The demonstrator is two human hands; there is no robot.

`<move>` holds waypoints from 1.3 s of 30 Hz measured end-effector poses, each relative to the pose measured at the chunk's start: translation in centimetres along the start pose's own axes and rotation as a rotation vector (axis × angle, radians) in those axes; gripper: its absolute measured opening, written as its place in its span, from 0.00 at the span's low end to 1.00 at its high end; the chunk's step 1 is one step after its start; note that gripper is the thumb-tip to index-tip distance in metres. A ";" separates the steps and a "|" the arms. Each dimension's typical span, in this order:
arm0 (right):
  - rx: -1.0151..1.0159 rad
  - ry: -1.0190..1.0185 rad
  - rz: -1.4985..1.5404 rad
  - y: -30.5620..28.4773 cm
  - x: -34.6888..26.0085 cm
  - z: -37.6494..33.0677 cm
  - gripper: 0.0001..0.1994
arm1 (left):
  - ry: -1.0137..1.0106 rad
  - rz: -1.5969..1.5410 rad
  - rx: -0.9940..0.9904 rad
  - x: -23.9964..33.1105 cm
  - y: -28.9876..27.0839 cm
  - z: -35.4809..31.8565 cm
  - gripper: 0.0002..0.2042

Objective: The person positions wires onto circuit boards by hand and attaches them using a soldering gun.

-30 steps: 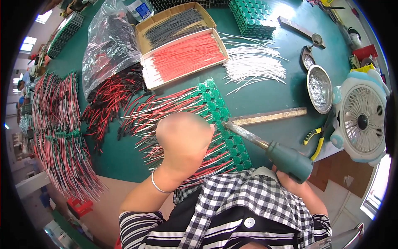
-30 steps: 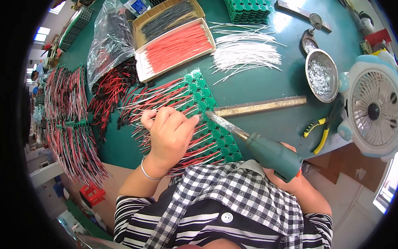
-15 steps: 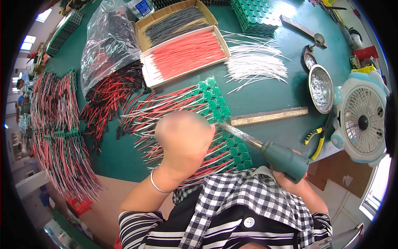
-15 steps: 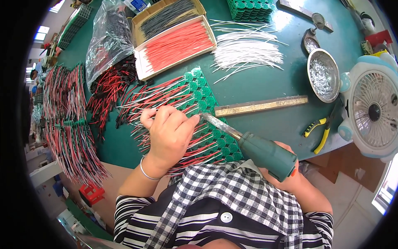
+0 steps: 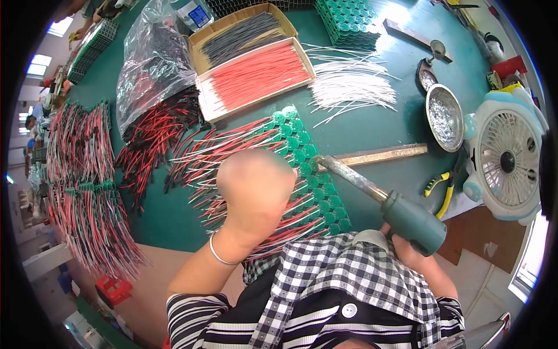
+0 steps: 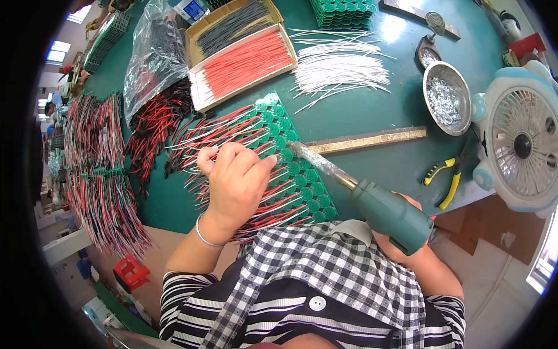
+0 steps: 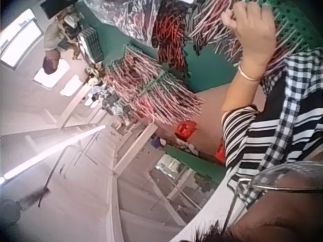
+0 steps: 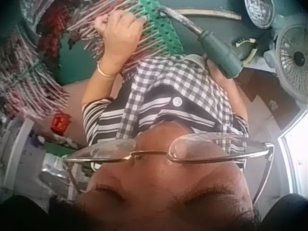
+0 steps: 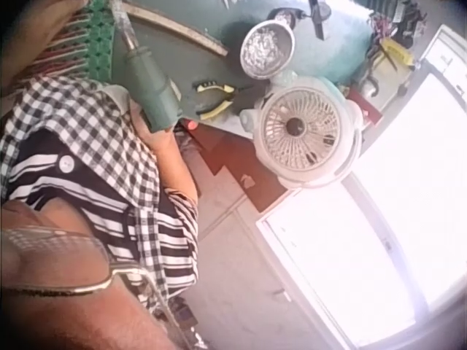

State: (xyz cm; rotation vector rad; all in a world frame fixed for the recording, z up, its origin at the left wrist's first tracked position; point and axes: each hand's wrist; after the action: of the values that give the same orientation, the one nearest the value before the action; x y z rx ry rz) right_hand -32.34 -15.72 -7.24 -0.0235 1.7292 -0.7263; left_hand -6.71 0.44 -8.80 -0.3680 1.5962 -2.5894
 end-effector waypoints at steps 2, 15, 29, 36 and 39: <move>0.009 0.018 0.019 0.1 0.2 -0.5 0.08 | 0.012 0.002 0.002 0.0 -0.1 0.0 0.07; -0.048 -0.063 -0.019 -0.1 -1.1 -0.4 0.11 | 0.020 -0.019 -0.010 1.2 -0.5 -1.3 0.05; -0.084 -0.097 -0.192 0.0 -0.6 -0.3 0.15 | 0.028 -0.040 -0.021 1.0 -0.1 -1.0 0.06; -0.055 -0.260 -0.224 -0.2 -0.8 0.2 0.10 | 0.021 -0.024 -0.029 1.2 -0.1 -1.0 0.05; -0.028 -0.016 0.029 0.2 0.4 -1.5 0.09 | 0.038 -0.011 -0.040 1.3 -0.3 -0.9 0.05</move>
State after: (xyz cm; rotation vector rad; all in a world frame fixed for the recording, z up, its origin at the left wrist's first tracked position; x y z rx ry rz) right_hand -33.73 -14.99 -7.51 -0.0235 1.7211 -0.6796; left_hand -8.12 1.07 -8.74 -0.3332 1.6653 -2.5904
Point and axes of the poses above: each hand's wrist, its own z-axis towards the middle knuckle, its own y-axis out of the palm, x = y × z, and after that the axes turned 2 degrees about y, right-handed
